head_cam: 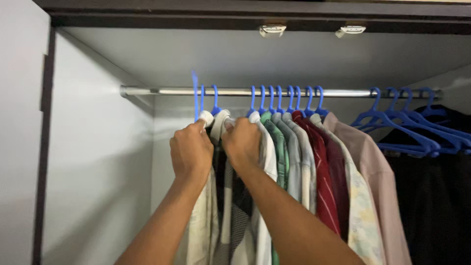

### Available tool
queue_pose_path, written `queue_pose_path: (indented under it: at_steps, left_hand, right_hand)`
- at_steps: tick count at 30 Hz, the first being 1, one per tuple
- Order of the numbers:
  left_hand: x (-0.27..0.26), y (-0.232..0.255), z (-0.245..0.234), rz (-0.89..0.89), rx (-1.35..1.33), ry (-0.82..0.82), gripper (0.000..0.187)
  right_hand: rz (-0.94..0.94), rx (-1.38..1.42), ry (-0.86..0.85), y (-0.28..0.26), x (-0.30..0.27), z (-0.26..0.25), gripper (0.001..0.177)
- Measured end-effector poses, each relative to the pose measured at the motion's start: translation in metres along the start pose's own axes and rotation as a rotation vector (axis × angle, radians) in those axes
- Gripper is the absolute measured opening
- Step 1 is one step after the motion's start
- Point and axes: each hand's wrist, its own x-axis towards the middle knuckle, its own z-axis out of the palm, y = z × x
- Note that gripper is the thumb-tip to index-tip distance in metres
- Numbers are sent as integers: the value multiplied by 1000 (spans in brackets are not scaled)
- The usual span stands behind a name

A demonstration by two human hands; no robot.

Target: The person removes several shirts and a pair of pants from a closet, one at a time, and places them on a nearby surface. The items include a striped polo, a light-colored shirt, a striped button-down, a plaid shirt, a floral shirt, and dark pants.

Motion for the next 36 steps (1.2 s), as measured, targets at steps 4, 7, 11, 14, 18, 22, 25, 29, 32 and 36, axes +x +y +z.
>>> queue_pose_path:
  at_steps: [4, 7, 11, 14, 18, 22, 25, 29, 32, 36]
  left_hand:
    - [2, -7, -6, 31, -83, 113, 24]
    - [3, -11, -10, 74, -45, 194, 25]
    - [3, -6, -14, 55, -103, 171, 26]
    - [0, 1, -15, -36, -168, 122, 36]
    - [-5, 8, -10, -300, -376, 97, 43]
    - [-9, -1, -2, -383, -290, 72, 43]
    - [-16, -4, 8, -312, -78, -70, 41]
    - [-18, -8, 14, -441, -136, -236, 41]
    - [-17, -13, 12, -454, -170, -245, 42]
    - [-19, -20, 10, -380, -167, -110, 41]
  right_hand:
    - [-37, 10, 44, -10, -1, -7, 20]
    - [-34, 88, 117, -19, -6, -11, 18]
    - [-29, 135, 170, -23, -4, -21, 19]
    - [-71, 200, 193, -22, -10, -18, 24]
    - [-19, 242, 251, -21, -11, -12, 23]
    - [74, 284, 262, -21, -13, -5, 22]
    - [60, 264, 328, -22, -20, 3, 20]
    - [20, 256, 387, -20, -22, 7, 18]
    - [-24, 290, 394, -18, -21, 2, 17]
    - [-36, 291, 392, -20, -27, -8, 19]
